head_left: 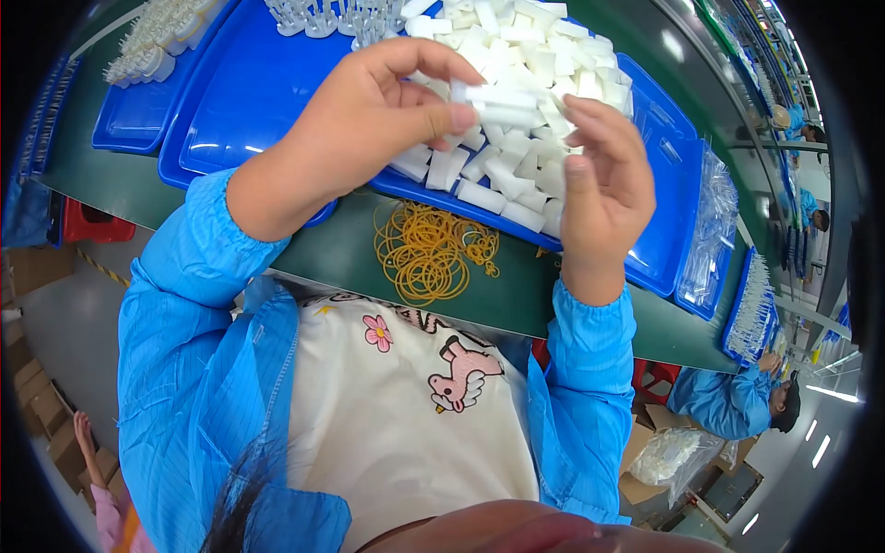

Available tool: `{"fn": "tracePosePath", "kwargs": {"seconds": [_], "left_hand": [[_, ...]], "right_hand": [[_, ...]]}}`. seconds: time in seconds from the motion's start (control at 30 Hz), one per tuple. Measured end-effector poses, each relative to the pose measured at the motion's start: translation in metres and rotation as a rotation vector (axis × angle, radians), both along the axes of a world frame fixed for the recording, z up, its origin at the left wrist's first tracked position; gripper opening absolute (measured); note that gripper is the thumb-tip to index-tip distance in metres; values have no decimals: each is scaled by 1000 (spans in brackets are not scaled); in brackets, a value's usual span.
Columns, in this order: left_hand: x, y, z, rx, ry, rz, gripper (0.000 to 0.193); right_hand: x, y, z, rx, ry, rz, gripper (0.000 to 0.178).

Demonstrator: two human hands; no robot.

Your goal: The person fits foam pieces around plastic components by hand, secures the assembled bundle with a rubber band, and places it onto a tray.

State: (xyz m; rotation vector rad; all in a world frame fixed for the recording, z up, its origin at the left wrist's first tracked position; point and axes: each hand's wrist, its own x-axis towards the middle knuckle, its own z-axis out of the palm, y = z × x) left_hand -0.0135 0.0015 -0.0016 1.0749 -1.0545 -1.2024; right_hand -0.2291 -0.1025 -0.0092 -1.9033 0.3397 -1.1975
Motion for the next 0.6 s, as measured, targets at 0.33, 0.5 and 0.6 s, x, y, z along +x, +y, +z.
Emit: {"fn": "tracePosePath", "kwargs": {"seconds": [0.33, 0.5, 0.6], "left_hand": [[9, -7, -17, -109, 205, 131, 26], [8, -5, -14, -65, 125, 105, 31], [6, -6, -9, -119, 104, 126, 34]], "right_hand": [[0, 8, 17, -400, 769, 27, 27], [-2, 7, 13, -324, 675, -58, 25], [-8, 1, 8, -36, 539, -111, 20]]}}
